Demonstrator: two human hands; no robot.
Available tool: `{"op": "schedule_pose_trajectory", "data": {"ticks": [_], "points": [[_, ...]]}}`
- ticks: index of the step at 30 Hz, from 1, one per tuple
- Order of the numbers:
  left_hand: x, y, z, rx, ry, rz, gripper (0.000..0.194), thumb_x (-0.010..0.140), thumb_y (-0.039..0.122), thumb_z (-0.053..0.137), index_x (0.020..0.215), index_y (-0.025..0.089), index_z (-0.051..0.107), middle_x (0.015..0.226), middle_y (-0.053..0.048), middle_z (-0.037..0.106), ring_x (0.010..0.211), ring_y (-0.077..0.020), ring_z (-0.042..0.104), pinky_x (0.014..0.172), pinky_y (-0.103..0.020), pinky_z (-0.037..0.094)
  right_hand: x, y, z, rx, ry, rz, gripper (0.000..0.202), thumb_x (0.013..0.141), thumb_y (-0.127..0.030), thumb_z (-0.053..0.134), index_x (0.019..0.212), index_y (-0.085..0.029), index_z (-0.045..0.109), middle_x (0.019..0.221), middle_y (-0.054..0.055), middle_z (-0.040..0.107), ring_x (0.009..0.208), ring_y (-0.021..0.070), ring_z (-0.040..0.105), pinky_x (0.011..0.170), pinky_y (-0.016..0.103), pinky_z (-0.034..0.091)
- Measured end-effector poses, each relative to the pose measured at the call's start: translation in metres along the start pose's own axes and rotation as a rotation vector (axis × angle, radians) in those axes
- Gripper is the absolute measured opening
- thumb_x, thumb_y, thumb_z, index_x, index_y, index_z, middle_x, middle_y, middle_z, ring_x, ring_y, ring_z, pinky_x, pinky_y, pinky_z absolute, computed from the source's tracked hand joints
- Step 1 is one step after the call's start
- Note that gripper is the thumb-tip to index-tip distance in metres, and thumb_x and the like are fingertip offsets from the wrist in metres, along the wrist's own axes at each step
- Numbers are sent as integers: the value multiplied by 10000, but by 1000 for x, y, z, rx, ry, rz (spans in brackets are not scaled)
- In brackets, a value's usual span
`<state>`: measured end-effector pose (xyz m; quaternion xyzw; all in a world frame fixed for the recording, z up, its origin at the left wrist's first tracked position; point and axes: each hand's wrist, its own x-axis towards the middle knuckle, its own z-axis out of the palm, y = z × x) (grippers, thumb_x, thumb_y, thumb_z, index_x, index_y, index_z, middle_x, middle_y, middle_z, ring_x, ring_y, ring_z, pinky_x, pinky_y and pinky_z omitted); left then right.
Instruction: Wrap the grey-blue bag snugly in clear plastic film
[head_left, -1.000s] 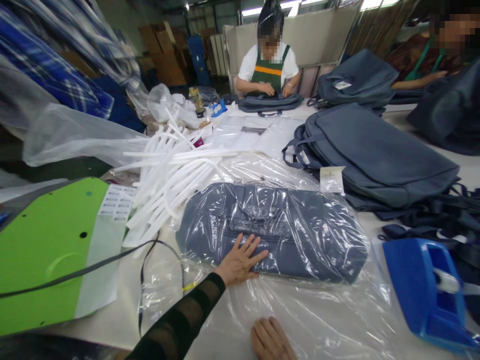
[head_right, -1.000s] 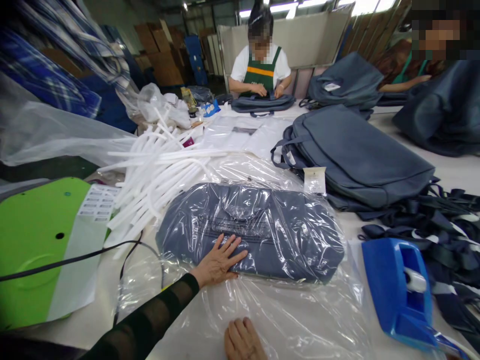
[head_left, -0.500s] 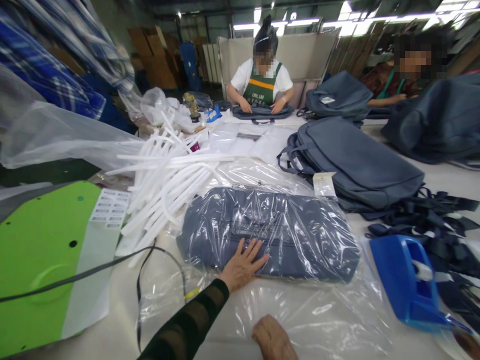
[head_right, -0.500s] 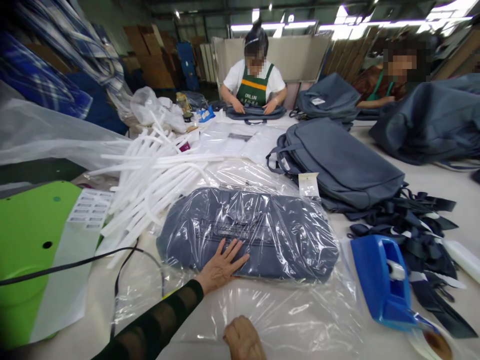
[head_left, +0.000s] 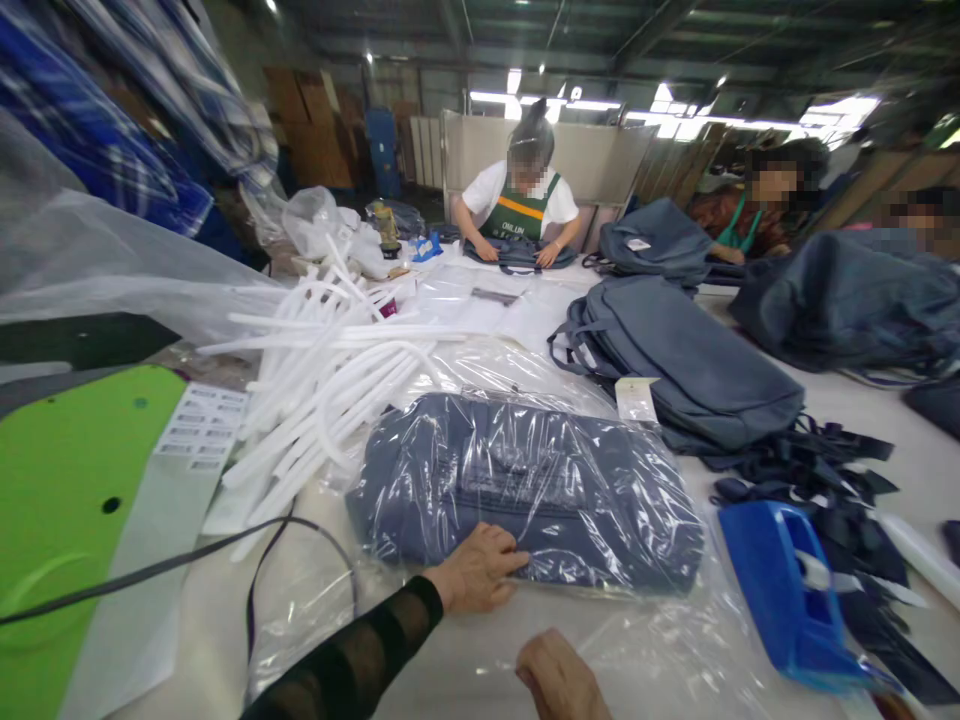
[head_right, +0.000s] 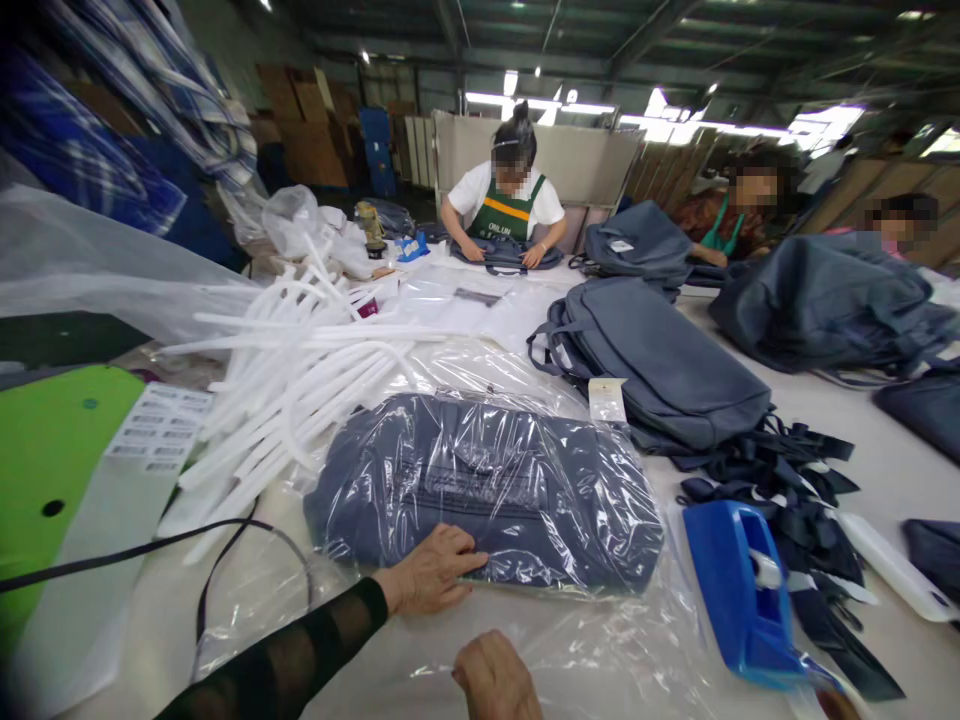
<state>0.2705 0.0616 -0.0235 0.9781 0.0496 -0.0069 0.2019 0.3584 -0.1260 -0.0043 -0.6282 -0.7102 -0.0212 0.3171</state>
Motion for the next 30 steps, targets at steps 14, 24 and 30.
{"op": "schedule_pose_trajectory", "data": {"ticks": [14, 24, 30], "points": [[21, -3, -49, -383, 189, -477, 519, 996, 336, 159, 1009, 129, 635, 926, -102, 683, 829, -203, 638, 797, -357, 498, 113, 119, 33, -45, -345, 213, 208, 938, -111, 397, 920, -178, 593, 799, 21, 622, 689, 136, 604, 598, 236, 434], [35, 17, 23, 285, 439, -85, 319, 874, 69, 357, 1118, 90, 560, 1090, -132, 639, 1073, -245, 559, 944, -418, 450, 109, 137, 42, 6, -444, 251, 133, 942, -205, 502, 871, -159, 605, 771, -8, 630, 713, 129, 615, 655, 258, 487], [34, 6, 26, 501, 435, -73, 419, 865, 79, 356, 1255, 100, 507, 1254, -106, 592, 1216, -222, 490, 1010, -373, 378, 7, 115, 0, -215, -122, 226, 359, 889, -91, 356, 1204, -120, 526, 985, 105, 648, 869, 227, 603, 794, 376, 422]]}}
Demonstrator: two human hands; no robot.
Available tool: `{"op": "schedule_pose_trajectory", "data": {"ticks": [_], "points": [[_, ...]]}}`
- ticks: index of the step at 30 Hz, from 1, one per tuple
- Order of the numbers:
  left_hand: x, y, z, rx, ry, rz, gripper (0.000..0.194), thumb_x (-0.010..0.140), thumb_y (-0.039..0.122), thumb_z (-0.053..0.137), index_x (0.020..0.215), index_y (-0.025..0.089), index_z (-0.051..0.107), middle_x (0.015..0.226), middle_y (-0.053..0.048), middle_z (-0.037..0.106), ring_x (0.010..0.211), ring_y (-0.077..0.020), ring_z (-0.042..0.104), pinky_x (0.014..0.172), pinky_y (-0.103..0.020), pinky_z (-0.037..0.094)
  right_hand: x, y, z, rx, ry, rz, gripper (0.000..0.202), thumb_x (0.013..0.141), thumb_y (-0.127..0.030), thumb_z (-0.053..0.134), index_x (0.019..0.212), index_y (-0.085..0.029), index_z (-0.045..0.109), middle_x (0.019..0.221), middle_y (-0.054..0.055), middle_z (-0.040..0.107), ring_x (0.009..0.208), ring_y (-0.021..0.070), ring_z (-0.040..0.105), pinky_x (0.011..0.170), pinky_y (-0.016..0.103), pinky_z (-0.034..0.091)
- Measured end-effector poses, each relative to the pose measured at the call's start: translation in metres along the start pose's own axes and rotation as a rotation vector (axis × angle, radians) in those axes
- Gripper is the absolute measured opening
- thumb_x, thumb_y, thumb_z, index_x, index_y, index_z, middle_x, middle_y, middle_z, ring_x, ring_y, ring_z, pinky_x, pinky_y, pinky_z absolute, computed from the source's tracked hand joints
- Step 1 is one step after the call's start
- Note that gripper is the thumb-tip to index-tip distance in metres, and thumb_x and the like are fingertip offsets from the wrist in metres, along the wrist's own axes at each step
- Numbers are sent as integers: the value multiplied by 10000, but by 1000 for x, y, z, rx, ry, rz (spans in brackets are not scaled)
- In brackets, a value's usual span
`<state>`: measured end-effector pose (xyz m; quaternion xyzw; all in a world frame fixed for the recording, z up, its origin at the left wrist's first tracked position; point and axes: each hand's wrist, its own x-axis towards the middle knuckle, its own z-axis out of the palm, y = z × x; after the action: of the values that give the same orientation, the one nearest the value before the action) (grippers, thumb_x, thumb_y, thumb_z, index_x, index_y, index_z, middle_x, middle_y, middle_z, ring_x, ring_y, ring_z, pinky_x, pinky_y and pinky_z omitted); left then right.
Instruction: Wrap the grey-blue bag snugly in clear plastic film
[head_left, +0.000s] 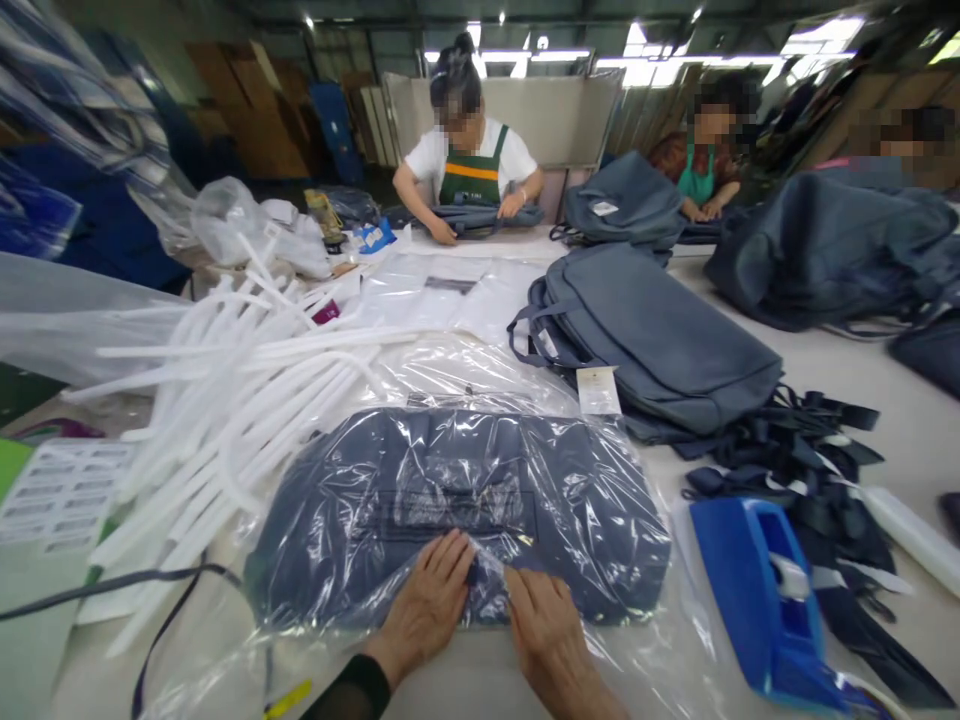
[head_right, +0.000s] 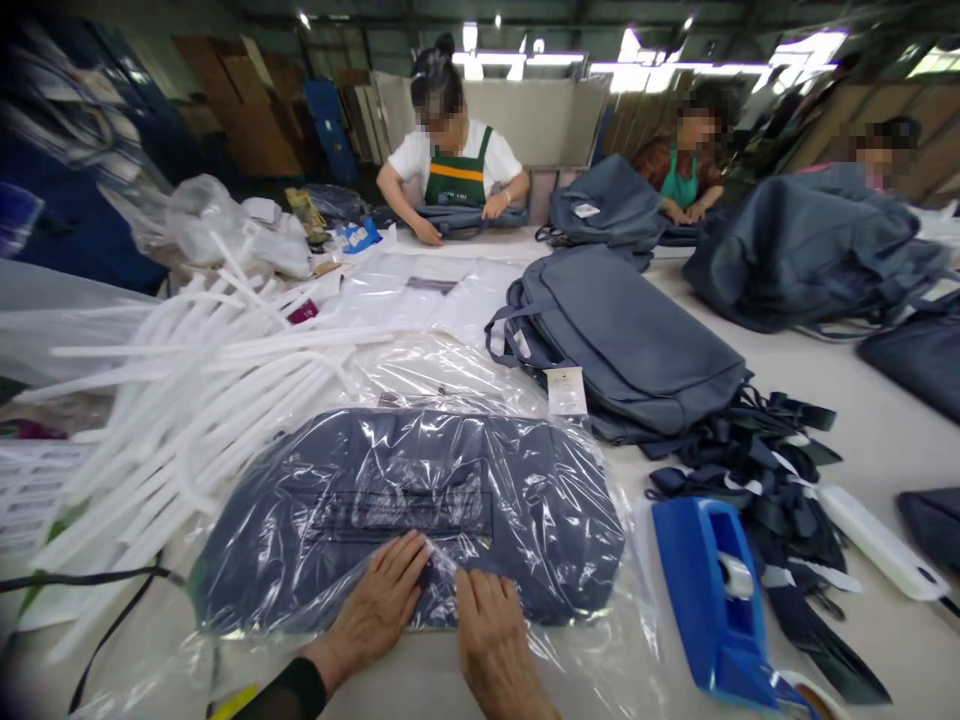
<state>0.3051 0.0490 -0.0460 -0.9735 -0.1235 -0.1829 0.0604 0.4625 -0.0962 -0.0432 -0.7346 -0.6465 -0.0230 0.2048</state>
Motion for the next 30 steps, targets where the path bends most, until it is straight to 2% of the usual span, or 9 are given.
{"op": "schedule_pose_trajectory", "data": {"ticks": [3, 6, 10, 14, 17, 20, 22, 25, 30], "points": [[1, 1, -2, 50, -1, 6, 421, 870, 92, 358, 1262, 113, 510, 1270, -94, 589, 1225, -213, 487, 1022, -359, 361, -55, 22, -13, -148, 146, -73, 387, 862, -74, 407, 1230, -90, 526, 1130, 131, 625, 1048, 246, 554, 939, 407, 333], [2, 1, -1, 75, 14, 20, 415, 876, 95, 354, 1257, 117, 516, 1261, -85, 599, 1214, -201, 495, 1027, -345, 349, -87, 45, -21, -326, 227, -85, 377, 836, -37, 426, 1184, -82, 564, 1123, 149, 627, 1040, 251, 548, 946, 432, 322], [2, 0, 3, 79, 30, 29, 403, 873, 101, 367, 1242, 120, 527, 1256, -84, 603, 1211, -198, 499, 1037, -343, 339, -104, 65, -31, -371, 319, 9, 301, 850, 1, 387, 1058, -88, 586, 974, 146, 657, 920, 240, 584, 889, 429, 363], [-1, -1, 6, 77, 18, 20, 432, 878, 121, 376, 1296, 127, 485, 1265, -86, 597, 1217, -195, 500, 1047, -342, 339, -112, 87, -57, -310, 270, -33, 276, 908, -50, 333, 1002, -143, 575, 827, 57, 659, 765, 148, 610, 778, 285, 432], [-3, -1, 5, 58, 3, 27, 465, 877, 118, 373, 1334, 146, 449, 1270, -74, 597, 1224, -183, 497, 1047, -332, 349, -106, 109, -87, -207, 200, 93, 255, 911, -155, 359, 987, -191, 600, 815, 32, 678, 701, 140, 622, 696, 252, 456], [-3, 0, 4, 38, -16, 61, 473, 856, 108, 380, 1319, 153, 469, 1304, -69, 576, 1245, -190, 482, 1039, -332, 364, -82, 130, -109, 57, 48, 595, 303, 820, -415, 409, 881, -232, 644, 833, 66, 696, 697, 235, 627, 692, 358, 457], [-3, 1, 3, 51, -12, 47, 482, 848, 117, 386, 1321, 146, 471, 1331, -79, 555, 1265, -203, 464, 1032, -342, 375, -58, 142, -115, 182, -55, 802, 380, 748, -535, 396, 790, -249, 643, 762, 70, 682, 676, 271, 614, 674, 392, 440], [-1, 1, 3, 78, 8, 23, 489, 848, 129, 385, 1330, 136, 467, 1340, -90, 546, 1268, -210, 458, 1033, -356, 371, -28, 157, -118, 313, -157, 854, 405, 701, -604, 410, 624, -252, 596, 547, 28, 579, 543, 228, 556, 590, 351, 409], [1, 0, 5, 88, 6, 14, 488, 847, 144, 400, 1328, 129, 477, 1342, -95, 543, 1259, -217, 463, 1035, -364, 353, -16, 172, -138, 644, -323, 859, 486, 628, -674, 541, 667, -207, 669, 567, 24, 580, 543, 192, 552, 555, 310, 439]]}}
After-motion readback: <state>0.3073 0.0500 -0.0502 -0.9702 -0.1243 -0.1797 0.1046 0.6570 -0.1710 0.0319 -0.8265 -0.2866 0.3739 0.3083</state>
